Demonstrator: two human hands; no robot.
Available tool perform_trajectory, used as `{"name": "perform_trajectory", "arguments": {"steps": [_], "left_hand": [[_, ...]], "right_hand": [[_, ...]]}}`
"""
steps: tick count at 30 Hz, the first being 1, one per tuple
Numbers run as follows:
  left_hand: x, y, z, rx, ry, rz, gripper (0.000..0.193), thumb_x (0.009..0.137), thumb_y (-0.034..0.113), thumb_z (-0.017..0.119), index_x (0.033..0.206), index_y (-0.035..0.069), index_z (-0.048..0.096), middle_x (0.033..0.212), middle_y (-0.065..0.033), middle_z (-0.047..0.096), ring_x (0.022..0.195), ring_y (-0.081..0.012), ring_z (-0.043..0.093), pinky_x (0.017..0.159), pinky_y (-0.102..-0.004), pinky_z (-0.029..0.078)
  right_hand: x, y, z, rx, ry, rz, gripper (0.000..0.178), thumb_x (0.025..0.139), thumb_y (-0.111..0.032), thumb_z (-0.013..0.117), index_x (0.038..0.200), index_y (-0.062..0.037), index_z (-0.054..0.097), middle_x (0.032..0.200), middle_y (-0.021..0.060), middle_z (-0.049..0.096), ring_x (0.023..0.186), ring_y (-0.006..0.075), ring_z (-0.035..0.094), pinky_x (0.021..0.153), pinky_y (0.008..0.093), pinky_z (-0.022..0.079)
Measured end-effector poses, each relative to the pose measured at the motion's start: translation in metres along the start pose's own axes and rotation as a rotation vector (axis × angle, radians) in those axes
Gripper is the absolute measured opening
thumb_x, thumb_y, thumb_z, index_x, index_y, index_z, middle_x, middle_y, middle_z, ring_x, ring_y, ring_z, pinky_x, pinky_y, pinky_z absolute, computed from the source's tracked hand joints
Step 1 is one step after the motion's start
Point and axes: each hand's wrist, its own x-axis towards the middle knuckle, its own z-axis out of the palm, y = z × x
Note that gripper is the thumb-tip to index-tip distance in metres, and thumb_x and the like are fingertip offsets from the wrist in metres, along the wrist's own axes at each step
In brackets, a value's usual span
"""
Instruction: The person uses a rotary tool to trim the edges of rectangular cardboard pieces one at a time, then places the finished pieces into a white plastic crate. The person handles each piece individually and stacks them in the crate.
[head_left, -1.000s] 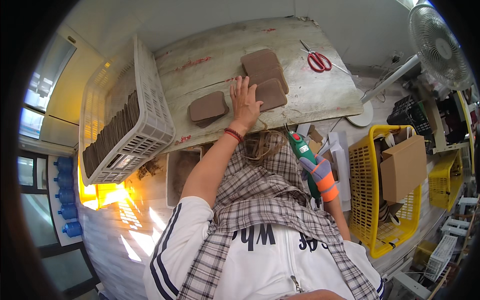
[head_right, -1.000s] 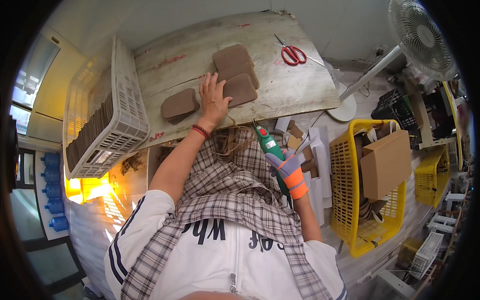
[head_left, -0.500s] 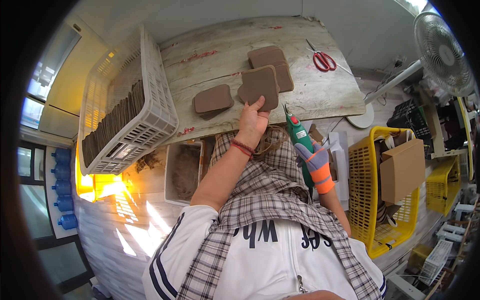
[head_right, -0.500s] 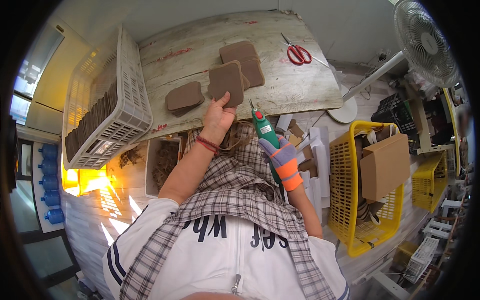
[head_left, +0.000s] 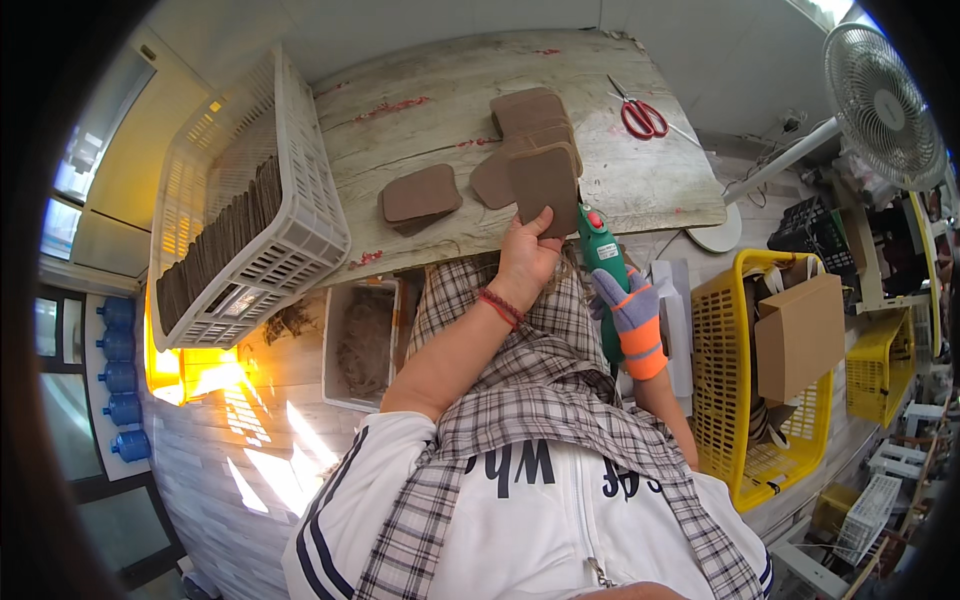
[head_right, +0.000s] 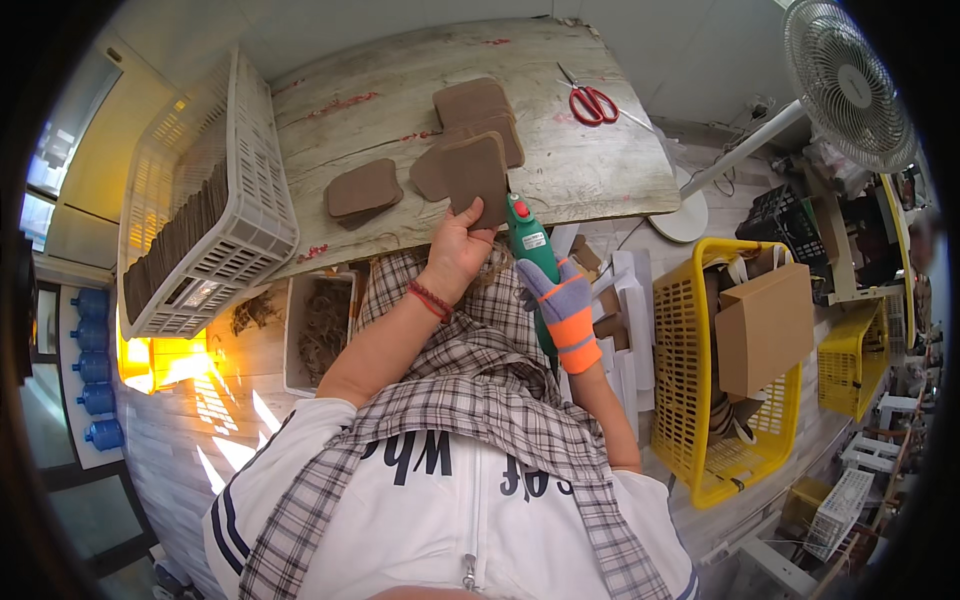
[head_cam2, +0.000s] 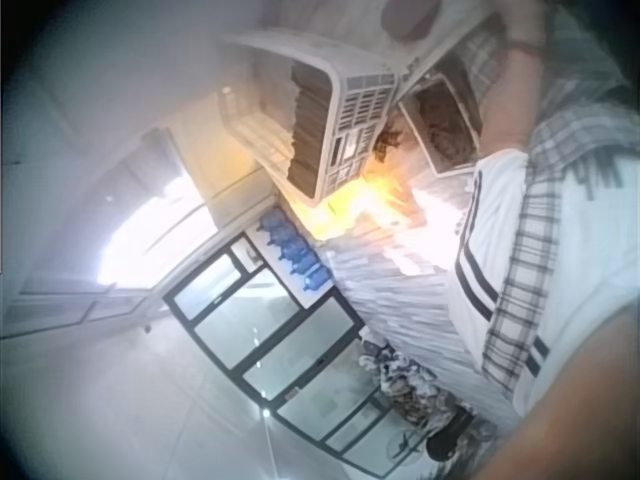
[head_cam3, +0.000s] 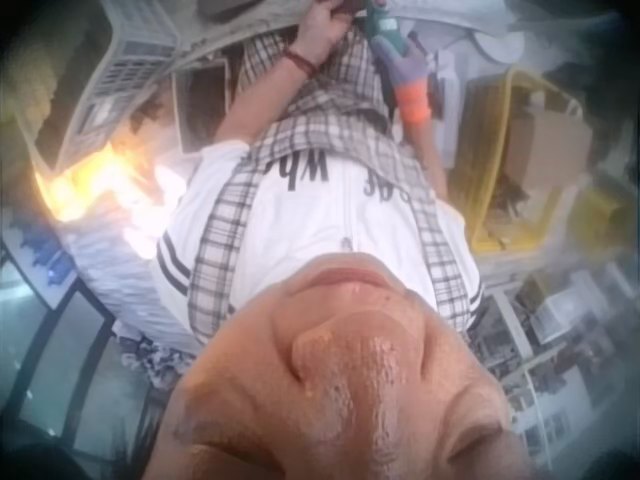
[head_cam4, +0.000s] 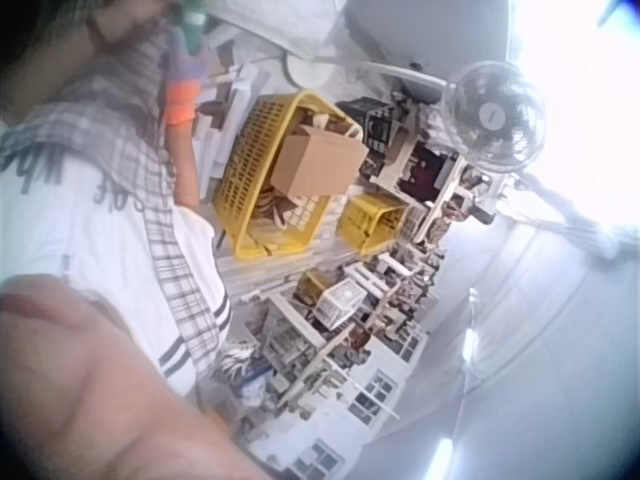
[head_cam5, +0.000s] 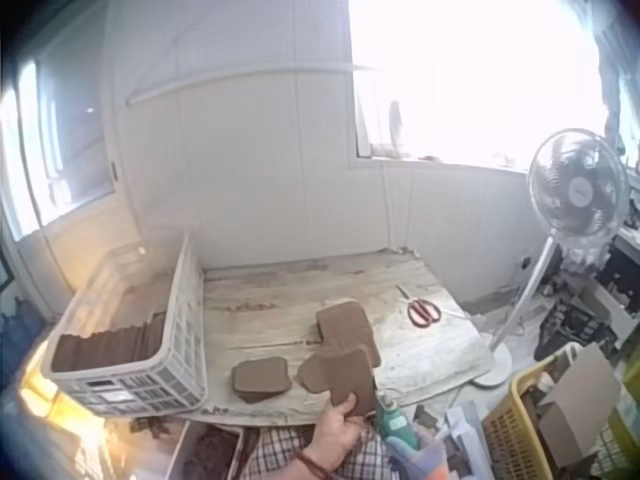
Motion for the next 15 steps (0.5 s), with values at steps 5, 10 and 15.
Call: {"name": "perform_trajectory", "arguments": {"steps": [5, 10, 15], "left_hand": [[-0.014, -0.009, -0.005, 0.074, -0.039, -0.084, 0.035, 0.086, -0.002, 0.056, 0.12, 0.007, 0.049, 0.12, -0.009, 0.055, 0.111, -0.0257, 0.053, 0.098, -0.0402, 0.043], [-0.022, -0.006, -0.009, 0.151, -0.095, -0.087, 0.036, 0.085, -0.004, 0.057, 0.119, 0.007, 0.05, 0.118, -0.0085, 0.057, 0.108, -0.0246, 0.055, 0.095, -0.0402, 0.045], [-0.012, 0.032, -0.024, 0.49, -0.153, -0.016, 0.037, 0.083, -0.006, 0.058, 0.118, 0.004, 0.053, 0.112, -0.0081, 0.061, 0.1, -0.0205, 0.06, 0.085, -0.0354, 0.052]], "right_hand": [[0.007, -0.003, -0.005, 0.03, 0.017, -0.014, 0.027, 0.082, -0.025, 0.07, 0.092, -0.0018, 0.059, 0.065, 0.0027, 0.06, 0.05, 0.008, 0.054, 0.045, 0.0211, 0.041], [0.006, -0.014, -0.012, -0.006, 0.027, -0.044, 0.028, 0.082, -0.025, 0.07, 0.092, -0.0016, 0.059, 0.064, 0.0016, 0.059, 0.05, 0.0071, 0.053, 0.045, 0.0207, 0.04], [0.002, -0.017, -0.032, -0.133, -0.051, -0.003, 0.03, 0.081, -0.025, 0.071, 0.094, -0.0011, 0.059, 0.064, 0.0012, 0.059, 0.05, 0.0069, 0.054, 0.046, 0.0211, 0.042]]}}
